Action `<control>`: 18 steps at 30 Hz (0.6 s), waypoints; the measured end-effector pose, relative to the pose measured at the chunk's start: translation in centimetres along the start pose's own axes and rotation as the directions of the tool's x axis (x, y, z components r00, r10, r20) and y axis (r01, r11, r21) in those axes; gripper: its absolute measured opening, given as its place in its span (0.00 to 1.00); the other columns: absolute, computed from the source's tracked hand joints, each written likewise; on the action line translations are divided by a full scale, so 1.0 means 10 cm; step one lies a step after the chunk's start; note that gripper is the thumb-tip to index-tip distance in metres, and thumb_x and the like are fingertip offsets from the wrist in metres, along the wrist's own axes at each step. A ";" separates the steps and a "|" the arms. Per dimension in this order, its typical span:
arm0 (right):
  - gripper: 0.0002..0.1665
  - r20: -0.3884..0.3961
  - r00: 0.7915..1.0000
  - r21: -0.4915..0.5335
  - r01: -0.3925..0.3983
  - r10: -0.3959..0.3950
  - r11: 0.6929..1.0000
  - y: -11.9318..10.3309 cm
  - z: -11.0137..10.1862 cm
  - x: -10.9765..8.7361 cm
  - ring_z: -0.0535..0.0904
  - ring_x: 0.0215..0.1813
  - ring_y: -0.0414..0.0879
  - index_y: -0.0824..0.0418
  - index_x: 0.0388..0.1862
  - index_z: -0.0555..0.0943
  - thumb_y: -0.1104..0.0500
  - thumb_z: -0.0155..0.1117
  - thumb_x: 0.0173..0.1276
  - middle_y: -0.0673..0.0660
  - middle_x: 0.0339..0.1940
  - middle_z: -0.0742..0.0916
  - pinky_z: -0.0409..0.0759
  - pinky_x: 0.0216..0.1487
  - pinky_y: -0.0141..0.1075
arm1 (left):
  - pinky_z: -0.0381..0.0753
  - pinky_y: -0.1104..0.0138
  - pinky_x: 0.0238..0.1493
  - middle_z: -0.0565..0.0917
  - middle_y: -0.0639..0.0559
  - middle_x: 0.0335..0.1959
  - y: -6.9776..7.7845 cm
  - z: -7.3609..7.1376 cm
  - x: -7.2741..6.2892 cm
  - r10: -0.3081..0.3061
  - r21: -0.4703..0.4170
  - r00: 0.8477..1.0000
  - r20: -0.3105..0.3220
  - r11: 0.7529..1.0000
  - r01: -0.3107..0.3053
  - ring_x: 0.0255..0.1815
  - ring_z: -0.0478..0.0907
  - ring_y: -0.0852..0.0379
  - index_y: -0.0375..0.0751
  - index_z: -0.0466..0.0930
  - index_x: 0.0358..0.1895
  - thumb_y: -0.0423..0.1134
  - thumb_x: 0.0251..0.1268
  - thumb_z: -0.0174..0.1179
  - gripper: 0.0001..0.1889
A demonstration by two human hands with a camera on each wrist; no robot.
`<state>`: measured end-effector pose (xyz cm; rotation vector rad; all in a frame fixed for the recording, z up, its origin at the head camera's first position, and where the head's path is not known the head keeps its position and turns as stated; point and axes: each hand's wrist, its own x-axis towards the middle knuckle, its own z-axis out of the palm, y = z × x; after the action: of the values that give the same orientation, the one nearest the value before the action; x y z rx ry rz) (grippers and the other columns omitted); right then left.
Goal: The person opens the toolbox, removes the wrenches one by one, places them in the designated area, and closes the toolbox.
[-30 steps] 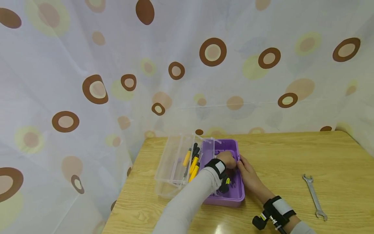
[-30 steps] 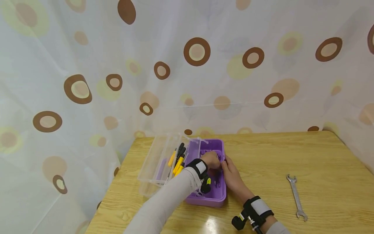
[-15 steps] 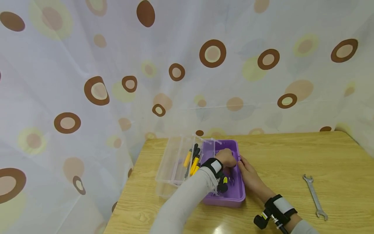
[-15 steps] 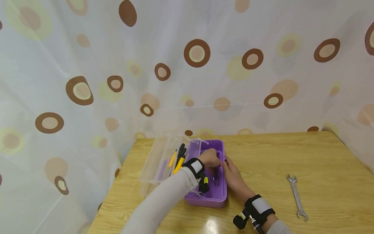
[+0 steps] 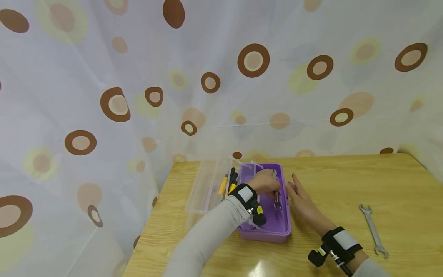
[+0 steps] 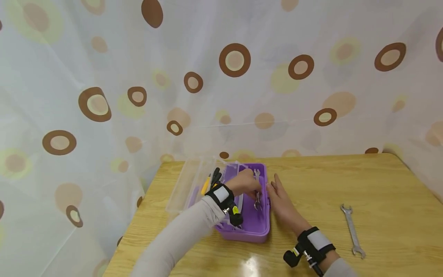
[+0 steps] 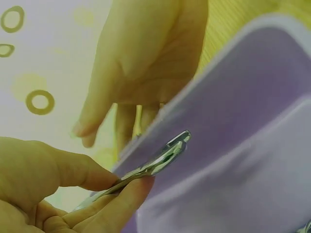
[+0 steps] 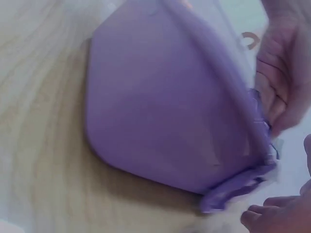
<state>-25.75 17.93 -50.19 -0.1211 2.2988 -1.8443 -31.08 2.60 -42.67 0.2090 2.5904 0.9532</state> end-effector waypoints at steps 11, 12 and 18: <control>0.46 -0.059 0.988 0.282 0.152 -0.141 0.947 -0.40 -0.20 -0.08 0.72 0.76 0.42 0.62 0.87 0.34 0.50 0.47 0.88 0.75 0.84 0.56 0.70 0.73 0.31 | 0.90 0.54 0.46 0.90 0.38 0.29 -0.04 -0.13 -0.12 0.034 -0.454 0.992 0.118 0.890 0.023 0.28 0.90 0.48 0.22 0.89 0.33 0.23 0.65 0.64 0.05; 0.47 -0.036 0.990 0.326 0.140 -0.135 0.935 -0.42 -0.19 -0.07 0.74 0.73 0.38 0.62 0.87 0.33 0.50 0.47 0.88 0.75 0.84 0.56 0.71 0.71 0.27 | 0.91 0.55 0.45 0.90 0.37 0.30 -0.05 -0.13 -0.12 0.049 -0.472 0.991 0.125 0.882 0.015 0.29 0.90 0.48 0.22 0.88 0.33 0.23 0.65 0.64 0.06; 0.47 0.110 0.994 0.372 -0.014 -0.029 0.928 -0.49 -0.13 -0.05 0.76 0.68 0.39 0.65 0.86 0.31 0.50 0.45 0.88 0.74 0.82 0.59 0.77 0.63 0.23 | 0.91 0.62 0.40 0.91 0.34 0.36 -0.12 -0.14 -0.10 0.136 -0.619 0.983 0.125 0.785 -0.030 0.40 0.92 0.44 0.24 0.82 0.35 0.24 0.71 0.62 0.05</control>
<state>-25.84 18.19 -45.10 -0.1740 1.8373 -2.1775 -30.74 0.62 -42.20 0.2104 1.9969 1.6789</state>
